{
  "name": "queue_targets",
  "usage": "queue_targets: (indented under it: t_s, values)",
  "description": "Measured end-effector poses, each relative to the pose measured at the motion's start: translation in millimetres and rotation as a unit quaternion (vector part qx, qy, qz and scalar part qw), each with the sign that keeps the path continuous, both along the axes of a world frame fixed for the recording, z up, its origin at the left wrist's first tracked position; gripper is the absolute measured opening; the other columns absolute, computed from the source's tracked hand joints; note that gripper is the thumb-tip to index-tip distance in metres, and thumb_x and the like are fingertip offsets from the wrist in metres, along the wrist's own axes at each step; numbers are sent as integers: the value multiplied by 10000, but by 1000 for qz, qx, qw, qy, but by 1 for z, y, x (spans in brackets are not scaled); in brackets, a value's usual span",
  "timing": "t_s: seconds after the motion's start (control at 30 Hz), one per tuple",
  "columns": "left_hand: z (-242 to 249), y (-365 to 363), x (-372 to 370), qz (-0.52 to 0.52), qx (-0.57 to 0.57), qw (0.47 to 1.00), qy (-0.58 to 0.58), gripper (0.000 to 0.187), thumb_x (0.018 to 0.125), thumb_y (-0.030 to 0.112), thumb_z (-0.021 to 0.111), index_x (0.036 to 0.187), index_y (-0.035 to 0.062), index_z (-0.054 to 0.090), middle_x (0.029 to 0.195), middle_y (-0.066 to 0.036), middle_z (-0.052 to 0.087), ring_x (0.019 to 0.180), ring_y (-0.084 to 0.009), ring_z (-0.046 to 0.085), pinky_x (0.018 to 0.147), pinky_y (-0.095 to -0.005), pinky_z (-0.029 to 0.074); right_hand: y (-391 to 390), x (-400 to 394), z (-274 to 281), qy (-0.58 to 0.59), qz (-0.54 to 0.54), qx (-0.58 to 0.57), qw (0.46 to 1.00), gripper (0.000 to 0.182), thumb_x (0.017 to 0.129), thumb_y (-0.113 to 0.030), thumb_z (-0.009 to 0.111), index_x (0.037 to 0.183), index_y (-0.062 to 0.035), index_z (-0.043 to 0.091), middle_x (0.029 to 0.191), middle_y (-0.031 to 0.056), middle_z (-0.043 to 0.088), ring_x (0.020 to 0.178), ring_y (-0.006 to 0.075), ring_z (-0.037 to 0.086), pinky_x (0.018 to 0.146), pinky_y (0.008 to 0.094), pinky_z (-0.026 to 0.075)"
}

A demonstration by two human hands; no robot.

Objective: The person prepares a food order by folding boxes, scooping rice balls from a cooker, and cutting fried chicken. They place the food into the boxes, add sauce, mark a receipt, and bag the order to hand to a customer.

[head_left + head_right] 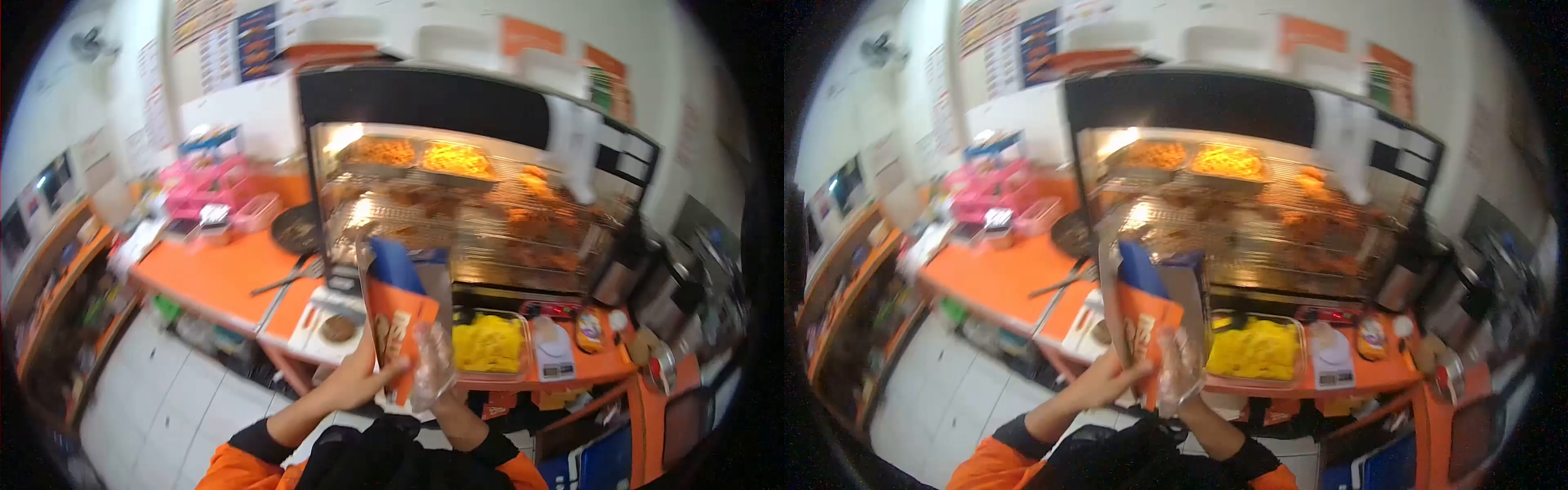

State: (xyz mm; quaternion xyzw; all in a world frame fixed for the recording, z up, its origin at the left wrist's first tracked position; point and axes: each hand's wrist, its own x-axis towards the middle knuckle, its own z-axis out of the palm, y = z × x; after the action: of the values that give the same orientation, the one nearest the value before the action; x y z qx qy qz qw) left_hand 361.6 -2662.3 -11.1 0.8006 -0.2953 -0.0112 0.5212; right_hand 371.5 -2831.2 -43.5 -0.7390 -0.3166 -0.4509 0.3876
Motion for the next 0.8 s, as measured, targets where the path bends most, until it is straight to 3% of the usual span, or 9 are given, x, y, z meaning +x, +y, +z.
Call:
queue_targets:
  t_s: [0.17, 0.27, 0.4, 0.47, 0.5, 0.53, 0.6, 0.73, 0.8]
  values:
    - [-23, 107, 13, 228, -91, 966, 84, 424, 1011, 295, 347, 1311, -2, 393, 821, -53, 564, 733, -113, 545, 551, -285, 468, 87, 61, -1, 93, 152, 80, 981, 446, 863, -149, 567, 1259, 37, 480, 1109, 223, 557, 950, 350, 581, 856, 411, 480]
    - [-35, 168, 39, 361, -98, 927, -22, 450, 992, 342, 407, 1226, -29, 505, 986, -96, 650, 919, -157, 580, 805, -312, 486, 154, 70, 20, 47, 172, 35, 983, 420, 865, -124, 547, 1255, 18, 484, 1124, 201, 562, 968, 339, 587, 875, 412, 471]
    - [-30, 265, 76, 378, 279, 878, -92, 291, 841, 247, 506, 885, -7, 640, 807, -249, 638, 771, -393, 641, 662, -473, 502, 219, 118, 29, -165, 105, -46, 980, 405, 884, -161, 526, 1256, -7, 490, 1102, 206, 601, 985, 362, 582, 871, 457, 462]
    - [-33, 281, 108, 440, 204, 873, -54, 270, 823, 264, 553, 863, 26, 673, 810, -213, 655, 777, -378, 650, 662, -470, 506, 251, 159, 19, -247, 156, -6, 956, 494, 861, -301, 628, 1236, -10, 490, 1133, 197, 576, 1033, 371, 571, 868, 441, 487]
    - [-30, 294, 121, 458, 43, 887, -41, 268, 823, 269, 557, 870, 38, 683, 825, -201, 662, 786, -371, 654, 669, -469, 506, 269, 156, 39, 120, 357, 73, 924, 455, 873, -243, 609, 1243, -14, 474, 1119, 187, 576, 1010, 364, 578, 848, 429, 492]
    - [-26, 324, 135, 487, 114, 865, -18, 275, 824, 285, 560, 880, 48, 688, 831, -193, 666, 788, -362, 657, 672, -466, 507, 288, 154, 57, 423, 435, 313, 731, 422, 886, -185, 590, 1251, -19, 457, 1106, 178, 576, 986, 357, 585, 829, 417, 497]
    - [-7, 380, 180, 521, 242, 819, 11, 291, 828, 318, 565, 898, 70, 699, 844, -177, 672, 790, -345, 663, 677, -459, 511, 313, 255, 26, 130, 257, 132, 949, 423, 899, -252, 566, 1239, -18, 473, 1117, 150, 570, 990, 292, 597, 809, 384, 510]
    - [-22, 538, 247, 586, 264, 752, -146, 267, 848, 300, 572, 905, 66, 688, 812, -165, 677, 759, -331, 664, 701, -451, 507, 381, 325, 58, 439, 424, 330, 720, 462, 879, -301, 557, 1219, 4, 484, 1175, 157, 555, 1031, 281, 596, 796, 385, 522]
    - [-61, 612, 297, 579, 254, 774, -43, 263, 835, 321, 607, 934, 90, 684, 858, -152, 683, 809, -316, 667, 722, -446, 509, 405, 335, 53, 476, 400, 291, 727, 444, 872, -316, 554, 1177, 2, 503, 1167, 160, 561, 1001, 285, 610, 787, 388, 533]
